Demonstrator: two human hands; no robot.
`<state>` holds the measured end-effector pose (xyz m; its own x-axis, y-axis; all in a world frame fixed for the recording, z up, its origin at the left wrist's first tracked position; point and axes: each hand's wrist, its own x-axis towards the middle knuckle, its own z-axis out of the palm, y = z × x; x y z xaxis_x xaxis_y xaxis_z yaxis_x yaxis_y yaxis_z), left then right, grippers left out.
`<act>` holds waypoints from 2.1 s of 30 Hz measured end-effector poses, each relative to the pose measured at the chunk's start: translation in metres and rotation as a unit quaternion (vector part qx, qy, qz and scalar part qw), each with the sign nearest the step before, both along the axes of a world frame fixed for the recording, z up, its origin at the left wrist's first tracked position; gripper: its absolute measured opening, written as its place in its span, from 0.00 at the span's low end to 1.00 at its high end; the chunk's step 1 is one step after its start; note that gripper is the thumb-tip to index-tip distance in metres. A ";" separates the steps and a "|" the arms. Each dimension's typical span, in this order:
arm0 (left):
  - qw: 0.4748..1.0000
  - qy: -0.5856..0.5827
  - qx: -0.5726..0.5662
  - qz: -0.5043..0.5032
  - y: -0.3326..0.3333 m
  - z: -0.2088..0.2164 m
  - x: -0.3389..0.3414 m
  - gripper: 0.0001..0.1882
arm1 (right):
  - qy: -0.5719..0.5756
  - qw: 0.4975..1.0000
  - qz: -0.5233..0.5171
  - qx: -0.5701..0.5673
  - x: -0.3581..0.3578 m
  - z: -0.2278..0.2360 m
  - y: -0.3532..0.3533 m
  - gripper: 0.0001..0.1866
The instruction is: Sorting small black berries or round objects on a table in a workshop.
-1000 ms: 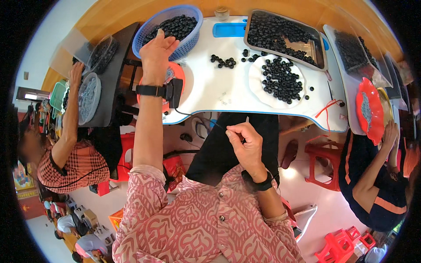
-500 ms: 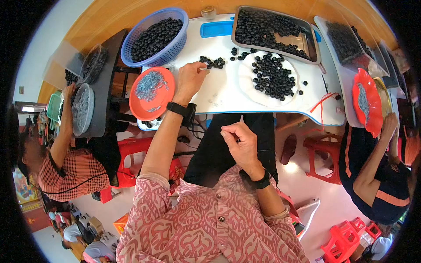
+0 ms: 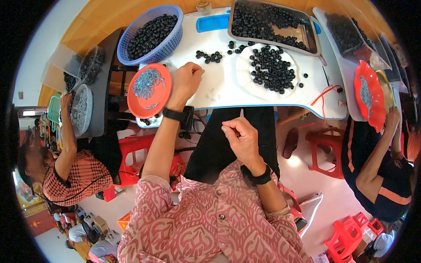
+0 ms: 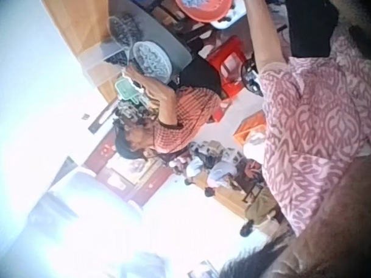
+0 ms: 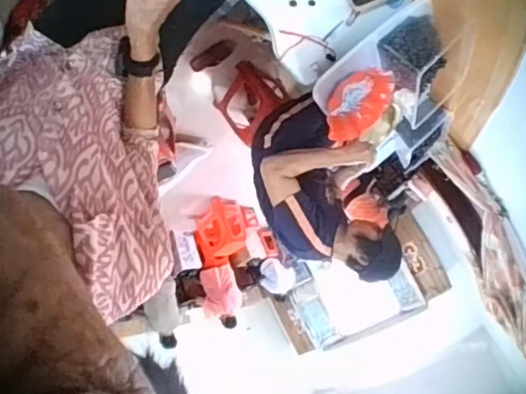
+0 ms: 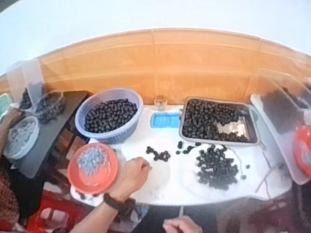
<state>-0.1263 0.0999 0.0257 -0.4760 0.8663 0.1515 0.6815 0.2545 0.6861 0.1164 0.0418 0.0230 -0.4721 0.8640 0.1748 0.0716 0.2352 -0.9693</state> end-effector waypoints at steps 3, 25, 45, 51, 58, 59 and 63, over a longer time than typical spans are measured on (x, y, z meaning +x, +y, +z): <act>0.985 -0.172 0.021 -0.005 -0.028 0.012 0.026 0.07 | -0.005 1.000 -0.011 -0.011 0.004 -0.004 0.004 0.04; 0.818 -0.550 -0.011 -0.168 -0.069 0.019 0.095 0.10 | 0.185 0.974 -0.037 -0.129 0.010 -0.002 0.016 0.06; 0.997 0.058 -0.053 0.004 0.039 0.003 0.007 0.17 | 0.129 0.982 -0.041 -0.132 0.007 -0.006 0.008 0.04; 0.996 0.067 -0.064 -0.006 0.039 0.001 0.006 0.16 | 0.109 0.986 -0.042 -0.116 0.009 -0.007 0.007 0.05; 0.992 -0.118 0.016 -0.037 -0.004 0.021 0.027 0.13 | 0.106 0.986 -0.049 -0.120 0.011 -0.007 0.007 0.05; 0.957 -0.280 0.056 -0.056 -0.013 0.026 0.034 0.12 | 0.105 0.986 -0.049 -0.121 0.011 -0.007 0.007 0.05; 0.820 -0.544 0.139 -0.112 -0.049 0.028 0.062 0.13 | 0.119 0.984 -0.041 -0.130 0.011 -0.007 0.007 0.05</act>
<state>-0.0640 0.0507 0.0534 -0.2952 0.9541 -0.0506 -0.3639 -0.0633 0.9293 0.1272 0.0483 0.0158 -0.3713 0.9276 0.0412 -0.1570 -0.0190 -0.9874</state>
